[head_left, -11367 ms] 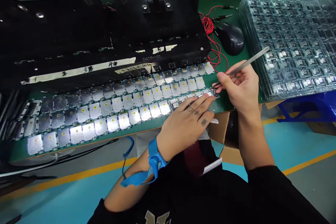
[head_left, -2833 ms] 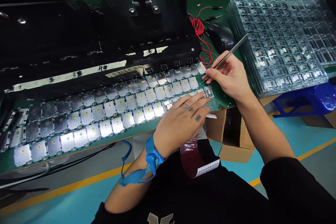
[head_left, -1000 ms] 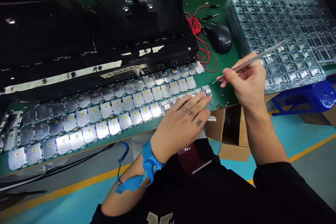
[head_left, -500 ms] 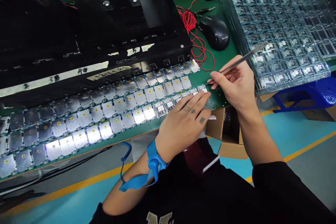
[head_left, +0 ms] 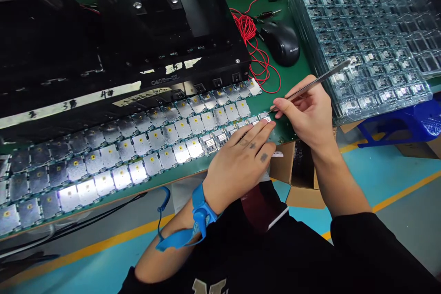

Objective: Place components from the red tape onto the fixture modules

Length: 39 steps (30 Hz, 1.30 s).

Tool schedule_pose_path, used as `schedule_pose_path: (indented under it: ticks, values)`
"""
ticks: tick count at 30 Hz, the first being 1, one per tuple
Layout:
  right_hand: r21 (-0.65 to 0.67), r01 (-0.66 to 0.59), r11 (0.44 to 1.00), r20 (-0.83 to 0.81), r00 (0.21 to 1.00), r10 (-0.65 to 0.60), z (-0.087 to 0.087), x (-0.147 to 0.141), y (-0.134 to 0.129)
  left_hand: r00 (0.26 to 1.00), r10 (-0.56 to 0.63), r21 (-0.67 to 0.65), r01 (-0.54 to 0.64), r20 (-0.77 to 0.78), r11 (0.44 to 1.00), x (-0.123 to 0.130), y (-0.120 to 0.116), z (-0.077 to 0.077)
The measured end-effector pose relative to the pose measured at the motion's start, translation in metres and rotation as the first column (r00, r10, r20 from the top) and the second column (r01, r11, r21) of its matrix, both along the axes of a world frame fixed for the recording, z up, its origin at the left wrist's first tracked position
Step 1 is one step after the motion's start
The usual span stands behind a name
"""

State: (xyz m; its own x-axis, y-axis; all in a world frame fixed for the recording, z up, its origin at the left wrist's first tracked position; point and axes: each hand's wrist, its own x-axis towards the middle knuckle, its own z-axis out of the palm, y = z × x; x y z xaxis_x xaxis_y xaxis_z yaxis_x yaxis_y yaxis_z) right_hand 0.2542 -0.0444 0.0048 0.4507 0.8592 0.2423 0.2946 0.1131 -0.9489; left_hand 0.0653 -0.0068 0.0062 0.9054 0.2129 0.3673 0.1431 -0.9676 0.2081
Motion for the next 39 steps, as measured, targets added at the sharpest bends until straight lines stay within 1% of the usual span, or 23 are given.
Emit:
schedule_pose_path:
  ticks: [4,6,10,12,15,17,20,25,32,34,37,39]
  values:
    - [0.039,0.016,0.999,0.112,0.993,-0.020,-0.0003,-0.0025,-0.0063,1.000,-0.002,-0.004,0.002,0.006,1.000,0.0002,0.0004,-0.0004]
    - [0.061,0.035,0.998,0.136,0.990,-0.043,0.0007,-0.0041,-0.0080,1.000,0.001,-0.003,-0.001,0.011,1.000,0.0004,0.0004,-0.0007]
    - [0.105,0.073,0.992,0.065,0.995,-0.080,0.0027,-0.0054,-0.0074,1.000,0.004,0.009,-0.004,0.007,1.000,0.0004,0.0003,-0.0018]
    - [0.094,0.064,0.993,0.043,0.997,-0.069,0.0022,-0.0048,-0.0063,1.000,0.004,0.013,-0.004,0.004,1.000,0.0005,0.0003,-0.0025]
    - [0.064,0.022,0.998,0.037,0.999,-0.024,0.0001,-0.0031,-0.0052,1.000,0.001,0.007,-0.002,0.006,1.000,0.0007,0.0003,-0.0033]
    - [0.067,0.001,0.998,0.037,0.999,-0.004,-0.0011,-0.0023,-0.0049,1.000,0.000,0.004,0.000,0.013,1.000,0.0009,0.0003,-0.0034]
    - [0.073,0.004,0.997,0.034,0.999,-0.006,-0.0017,-0.0018,-0.0048,1.000,-0.001,0.003,0.001,0.019,1.000,0.0010,0.0005,-0.0030]
    - [0.041,0.008,0.999,0.014,1.000,-0.009,-0.0013,-0.0020,-0.0050,1.000,-0.002,-0.005,0.002,0.011,1.000,0.0012,0.0008,-0.0019]
    - [0.063,-0.005,0.998,-0.012,1.000,0.005,-0.0010,-0.0009,-0.0041,1.000,-0.006,-0.024,0.006,0.004,1.000,0.0006,0.0010,-0.0030]
    - [0.070,0.018,0.997,-0.023,1.000,-0.016,-0.0006,-0.0001,-0.0042,1.000,-0.008,-0.029,0.008,0.006,1.000,0.0004,0.0008,-0.0035]
    - [0.114,0.102,0.988,-0.060,0.994,-0.096,-0.0009,0.0018,-0.0044,1.000,-0.004,-0.023,0.005,0.012,1.000,0.0013,0.0004,-0.0041]
    - [0.148,0.157,0.976,-0.118,0.983,-0.140,-0.0023,0.0042,-0.0036,1.000,-0.001,-0.019,0.001,0.012,1.000,0.0022,0.0007,-0.0041]
